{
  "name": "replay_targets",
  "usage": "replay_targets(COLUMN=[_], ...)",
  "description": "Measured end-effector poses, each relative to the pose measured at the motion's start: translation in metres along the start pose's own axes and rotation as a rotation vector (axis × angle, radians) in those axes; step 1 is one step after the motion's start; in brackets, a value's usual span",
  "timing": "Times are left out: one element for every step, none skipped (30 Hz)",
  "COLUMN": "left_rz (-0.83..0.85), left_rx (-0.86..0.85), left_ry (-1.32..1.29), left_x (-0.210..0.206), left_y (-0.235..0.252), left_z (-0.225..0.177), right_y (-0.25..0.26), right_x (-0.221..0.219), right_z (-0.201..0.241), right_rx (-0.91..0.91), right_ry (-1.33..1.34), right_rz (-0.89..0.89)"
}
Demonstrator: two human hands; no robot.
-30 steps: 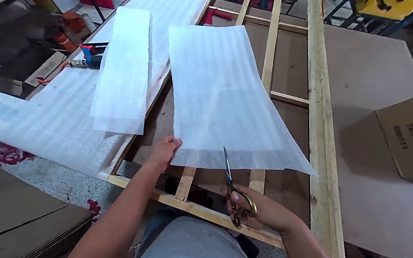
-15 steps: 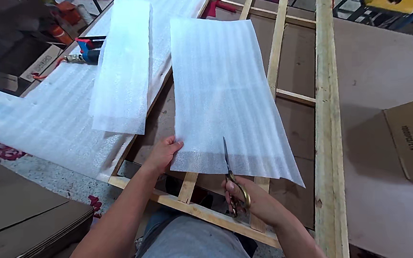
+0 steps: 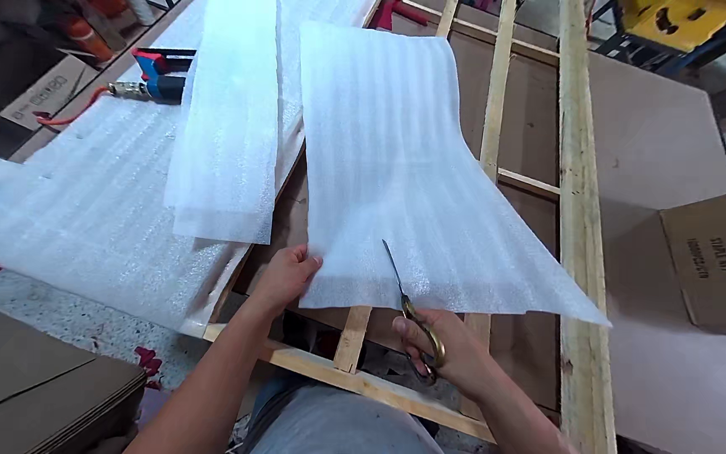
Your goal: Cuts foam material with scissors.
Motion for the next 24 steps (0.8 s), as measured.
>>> replay_targets(left_rz=[-0.078, -0.141, -0.185, -0.208, -0.180, -0.110, -0.024, 0.036, 0.069, 0.081, 0.096, 0.121, 0.127, 0.099, 0.060, 0.031, 0.000, -0.041, -0.079, -0.096, -0.086, -0.060, -0.028, 0.016], left_rx=[-0.023, -0.096, -0.228, -0.380, -0.538, -0.681, -0.788, -0.847, -0.855, -0.821, -0.746, -0.647, -0.571, -0.563, -0.607, -0.673, -0.754, -0.833, -0.888, -0.902, -0.876, -0.826, -0.766, -0.686], left_ry=[0.157, 0.327, 0.471, 0.608, 0.707, 0.804, 0.901, 0.999, 1.085, 1.129, 1.143, 1.137, 1.123, 1.104, 1.083, 1.056, 1.027, 1.002, 0.983, 0.977, 0.993, 1.026, 1.071, 1.131], left_x=[0.003, 0.006, 0.007, 0.002, -0.010, -0.029, -0.051, -0.071, -0.087, -0.098, -0.104, -0.107, -0.106, -0.104, -0.100, -0.095, -0.090, -0.084, -0.079, -0.076, -0.074, -0.075, -0.077, -0.078], left_y=[-0.005, -0.014, -0.026, -0.041, -0.054, -0.062, -0.064, -0.058, -0.045, -0.029, -0.014, -0.003, 0.003, 0.007, 0.011, 0.016, 0.020, 0.025, 0.030, 0.035, 0.039, 0.040, 0.041, 0.041], left_z=[-0.004, -0.010, -0.019, -0.029, -0.038, -0.042, -0.041, -0.036, -0.032, -0.030, -0.030, -0.032, -0.033, -0.034, -0.031, -0.029, -0.025, -0.023, -0.022, -0.021, -0.023, -0.026, -0.033, -0.041], right_y=[0.000, -0.001, 0.000, 0.000, 0.001, 0.001, 0.001, 0.002, 0.003, 0.004, 0.003, 0.000, -0.005, -0.010, -0.015, -0.019, -0.022, -0.021, -0.018, -0.012, -0.003, 0.006, 0.014, 0.019], right_x=[-0.005, -0.009, -0.011, -0.012, -0.012, -0.012, -0.013, -0.015, -0.015, -0.013, -0.009, -0.004, 0.003, 0.010, 0.019, 0.028, 0.037, 0.046, 0.054, 0.061, 0.067, 0.072, 0.076, 0.078], right_z=[-0.001, -0.002, -0.002, -0.003, -0.003, -0.004, -0.006, -0.007, -0.008, -0.009, -0.011, -0.013, -0.015, -0.016, -0.016, -0.013, -0.008, -0.001, 0.005, 0.008, 0.008, 0.005, 0.001, -0.001], right_rx=[0.002, 0.002, 0.001, -0.001, -0.003, -0.006, -0.010, -0.013, -0.013, -0.018, -0.024, -0.037, -0.056, -0.078, -0.087, -0.084, -0.069, -0.051, -0.040, -0.042, -0.053, -0.067, -0.079, -0.086], right_ry=[0.015, 0.030, 0.042, 0.058, 0.073, 0.083, 0.090, 0.094, 0.098, 0.100, 0.099, 0.092, 0.070, 0.038, 0.011, -0.017, -0.036, -0.053, -0.070, -0.088, -0.099, -0.102, -0.109, -0.111], right_rz=[-0.022, -0.028, -0.027, -0.027, -0.030, -0.034, -0.038, -0.038, -0.032, -0.021, -0.004, 0.022, 0.060, 0.107, 0.154, 0.187, 0.206, 0.215, 0.215, 0.216, 0.221, 0.227, 0.235, 0.247])
Point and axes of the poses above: each hand's wrist, its own y-axis towards the middle knuckle, its own x-axis out of the back of the hand, z = x × y, the point moved 3 cm from there along y, towards the middle knuckle, and after that the axes turned 3 degrees about z, right-handed, at the moved point
